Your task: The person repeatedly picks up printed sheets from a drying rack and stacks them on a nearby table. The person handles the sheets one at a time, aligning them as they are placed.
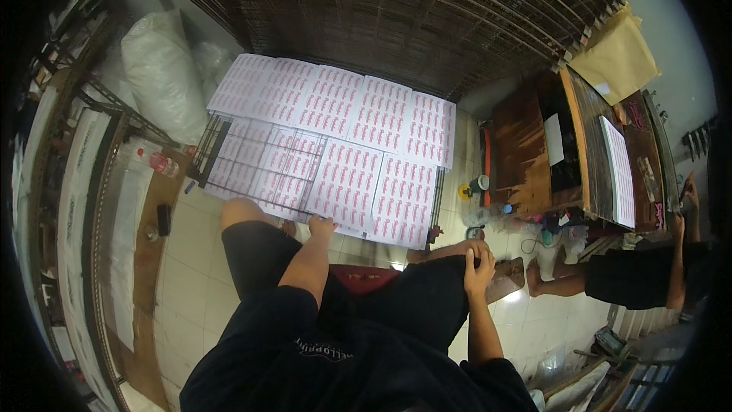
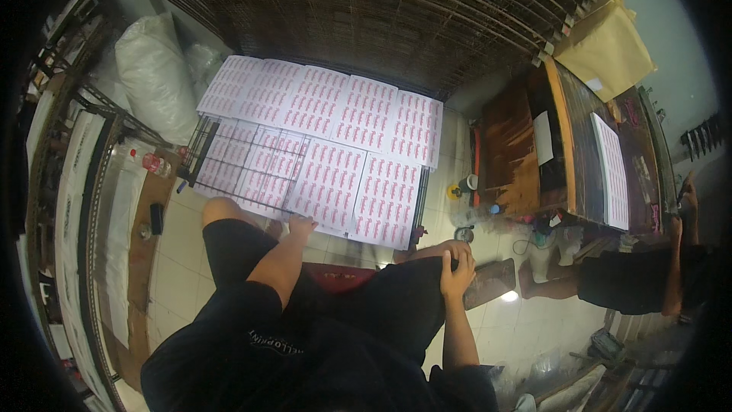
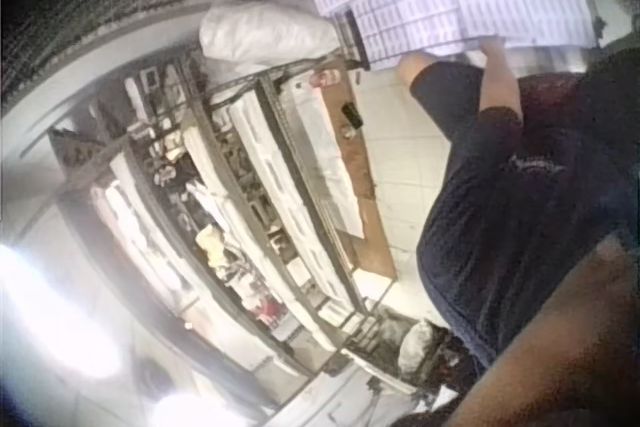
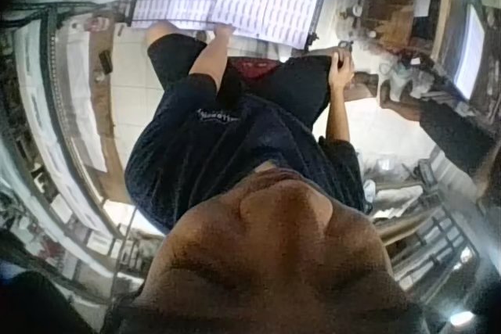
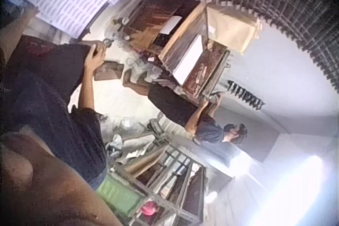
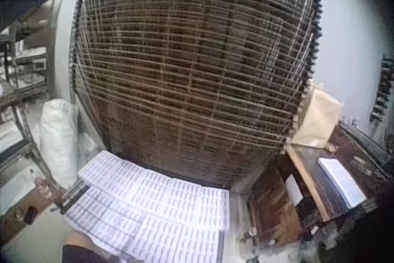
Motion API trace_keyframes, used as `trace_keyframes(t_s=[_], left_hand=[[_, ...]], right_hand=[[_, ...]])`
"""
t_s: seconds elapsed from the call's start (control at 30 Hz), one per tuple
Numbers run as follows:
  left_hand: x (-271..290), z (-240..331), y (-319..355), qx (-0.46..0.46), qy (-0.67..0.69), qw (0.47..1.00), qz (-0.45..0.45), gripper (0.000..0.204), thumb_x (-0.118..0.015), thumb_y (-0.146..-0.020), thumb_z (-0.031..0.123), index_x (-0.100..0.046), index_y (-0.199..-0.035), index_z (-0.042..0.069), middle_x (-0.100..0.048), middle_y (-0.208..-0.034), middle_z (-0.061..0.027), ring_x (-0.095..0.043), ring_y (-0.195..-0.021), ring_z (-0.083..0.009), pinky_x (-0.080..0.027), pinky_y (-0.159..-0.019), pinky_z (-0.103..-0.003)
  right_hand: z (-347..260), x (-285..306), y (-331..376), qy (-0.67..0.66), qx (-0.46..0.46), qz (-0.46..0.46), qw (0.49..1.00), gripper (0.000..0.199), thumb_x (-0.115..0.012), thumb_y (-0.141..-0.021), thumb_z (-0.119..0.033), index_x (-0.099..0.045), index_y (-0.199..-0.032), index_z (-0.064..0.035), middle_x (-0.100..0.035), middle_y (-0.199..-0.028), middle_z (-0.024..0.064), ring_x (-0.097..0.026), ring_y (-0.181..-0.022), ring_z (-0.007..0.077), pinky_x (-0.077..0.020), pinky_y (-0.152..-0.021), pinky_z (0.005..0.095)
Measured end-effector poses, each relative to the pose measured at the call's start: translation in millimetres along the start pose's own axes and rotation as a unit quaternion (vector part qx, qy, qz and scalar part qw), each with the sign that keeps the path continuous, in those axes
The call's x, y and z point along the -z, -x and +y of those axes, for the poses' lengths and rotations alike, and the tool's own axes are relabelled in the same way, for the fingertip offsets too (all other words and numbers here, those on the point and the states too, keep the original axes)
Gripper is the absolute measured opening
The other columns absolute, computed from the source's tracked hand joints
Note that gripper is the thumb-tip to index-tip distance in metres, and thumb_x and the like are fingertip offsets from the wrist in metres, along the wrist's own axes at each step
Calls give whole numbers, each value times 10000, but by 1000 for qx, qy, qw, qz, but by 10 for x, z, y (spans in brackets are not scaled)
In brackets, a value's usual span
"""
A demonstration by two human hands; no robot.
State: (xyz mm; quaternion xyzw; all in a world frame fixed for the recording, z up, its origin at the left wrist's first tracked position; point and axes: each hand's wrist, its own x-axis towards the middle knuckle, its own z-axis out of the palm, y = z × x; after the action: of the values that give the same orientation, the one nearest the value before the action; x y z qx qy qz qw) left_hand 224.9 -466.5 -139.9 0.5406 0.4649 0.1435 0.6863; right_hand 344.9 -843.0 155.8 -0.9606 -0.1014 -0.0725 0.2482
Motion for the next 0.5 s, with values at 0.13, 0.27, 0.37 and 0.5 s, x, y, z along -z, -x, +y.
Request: trace_keyframes(t_s=[0.13, 0.27, 0.37, 0.5], left_hand=[[-194, 79, 27, 115, 121, 982, 93, 296, -556, -799, 273, -587, -992, 51, -604, -824, -129, -582, -785, -260, -471, -746, -417], [-143, 167, 41, 156, 231, 957, 73, 297, -555, -774, 118, -526, -1041, -9, -560, -919, -158, -570, -847, -286, -508, -731, -418], [-52, 188, 40, 154, 294, 943, 24, 391, -556, -730, -113, -440, -1103, -101, -495, -1061, -210, -554, -933, -328, -563, -705, -426], [-132, 374, 189, 139, 173, 974, 54, 417, -578, -724, -74, -437, -1117, -79, -535, -1029, -186, -565, -926, -279, -555, -694, -408]], right_hand=[[17, 11, -24, -6, -8, -10, 1000, 420, -554, -840, -391, -567, -1066, -37, -530, -1152, 143, -459, -1104, 328, -326, -923, 455], [-4, 19, -29, 10, -19, -27, 999, 413, -549, -843, -394, -570, -1074, -53, -528, -1157, 134, -453, -1114, 318, -318, -930, 462], [9, -10, -47, 10, -16, -28, 999, 405, -546, -844, -394, -574, -1079, -65, -528, -1157, 127, -451, -1116, 313, -315, -932, 466], [-37, 19, -39, 8, -16, -24, 1000, 379, -542, -848, -381, -583, -1074, -79, -529, -1157, 117, -453, -1114, 311, -315, -932, 469]])
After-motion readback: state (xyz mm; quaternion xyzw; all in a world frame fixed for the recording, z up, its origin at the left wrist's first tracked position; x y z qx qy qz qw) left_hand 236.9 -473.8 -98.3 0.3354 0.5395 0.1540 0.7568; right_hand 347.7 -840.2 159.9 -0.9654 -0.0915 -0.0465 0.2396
